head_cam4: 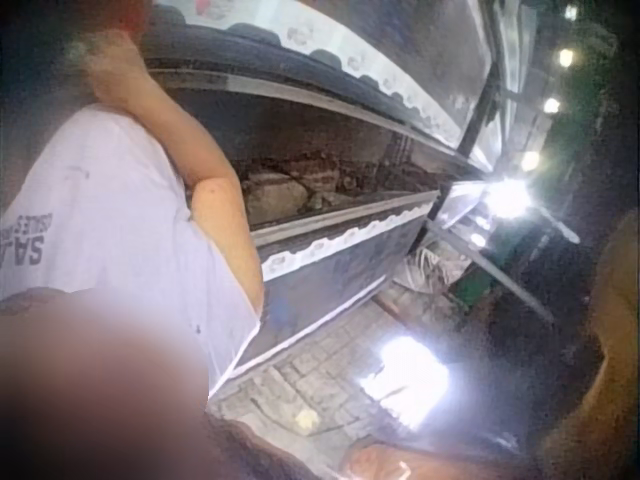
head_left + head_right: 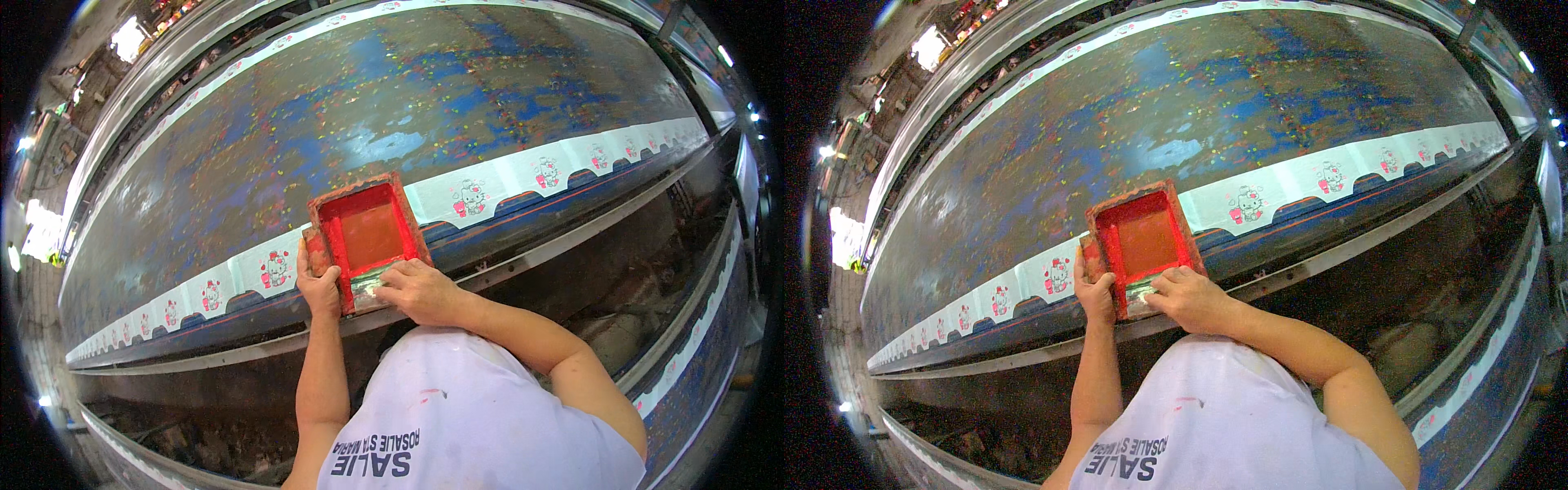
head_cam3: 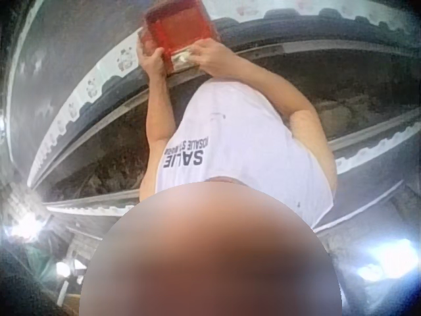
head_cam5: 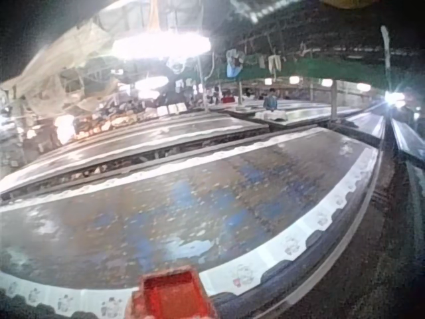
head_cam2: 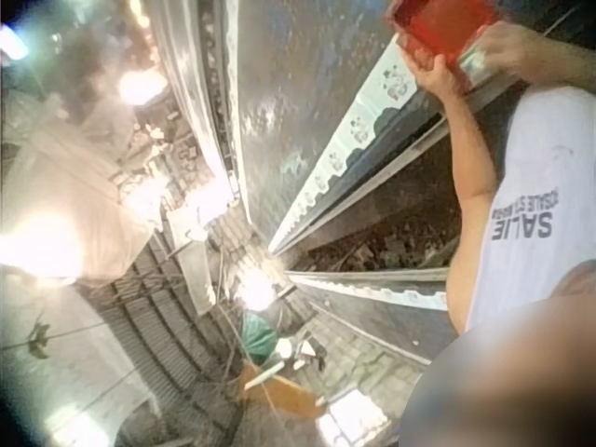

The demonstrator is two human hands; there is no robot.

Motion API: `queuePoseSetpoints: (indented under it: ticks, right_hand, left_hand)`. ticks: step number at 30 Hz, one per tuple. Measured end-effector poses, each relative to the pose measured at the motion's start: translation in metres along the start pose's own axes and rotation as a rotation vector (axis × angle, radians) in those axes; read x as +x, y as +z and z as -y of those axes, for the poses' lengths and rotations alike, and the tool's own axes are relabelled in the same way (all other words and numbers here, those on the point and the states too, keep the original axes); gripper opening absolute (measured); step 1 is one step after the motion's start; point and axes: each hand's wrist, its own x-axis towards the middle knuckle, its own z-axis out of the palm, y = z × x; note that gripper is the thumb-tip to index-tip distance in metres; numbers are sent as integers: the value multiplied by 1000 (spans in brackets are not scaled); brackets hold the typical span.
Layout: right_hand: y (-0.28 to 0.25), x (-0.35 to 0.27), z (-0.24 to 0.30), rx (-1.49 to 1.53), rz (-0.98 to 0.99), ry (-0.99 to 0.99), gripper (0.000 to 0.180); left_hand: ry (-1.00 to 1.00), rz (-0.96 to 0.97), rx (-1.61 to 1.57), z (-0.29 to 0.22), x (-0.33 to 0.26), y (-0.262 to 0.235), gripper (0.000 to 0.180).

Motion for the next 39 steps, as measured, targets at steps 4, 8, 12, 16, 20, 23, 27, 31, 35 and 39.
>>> queuePoseSetpoints:
  ticks: [4,8,12,16,20,23,27,31,35,39]
  right_hand:
    - [5,15,5,-53,-3,5,32]
    - [7,24,-2,-123,70,76,31]
    - [4,28,-11,-43,39,105,30]
    - [2,19,-6,15,65,145,35]
    - [10,14,-2,-10,8,116,36]
    - [17,19,-9,-33,-16,128,37]
    - [22,46,-37,-83,-61,137,40]
    - [22,84,-73,-109,-88,153,41]
    - [17,116,-98,-102,-135,141,41]
    - [13,126,-105,-96,-47,156,41]
  left_hand:
    - [19,-9,-25,1,0,2,99]
    - [-3,-15,-75,3,0,2,100]
    - [-22,-24,-55,2,-1,2,101]
    - [-38,-30,-36,-1,-1,3,102]
    - [-19,-38,39,1,1,1,103]
    - [8,-19,-25,5,0,-1,102]
    - [-20,-20,-21,4,1,0,103]
    - [-17,3,53,1,-2,-1,97]
    - [14,-10,32,5,-3,-1,84]
    - [-47,-11,-15,9,-3,-4,80]
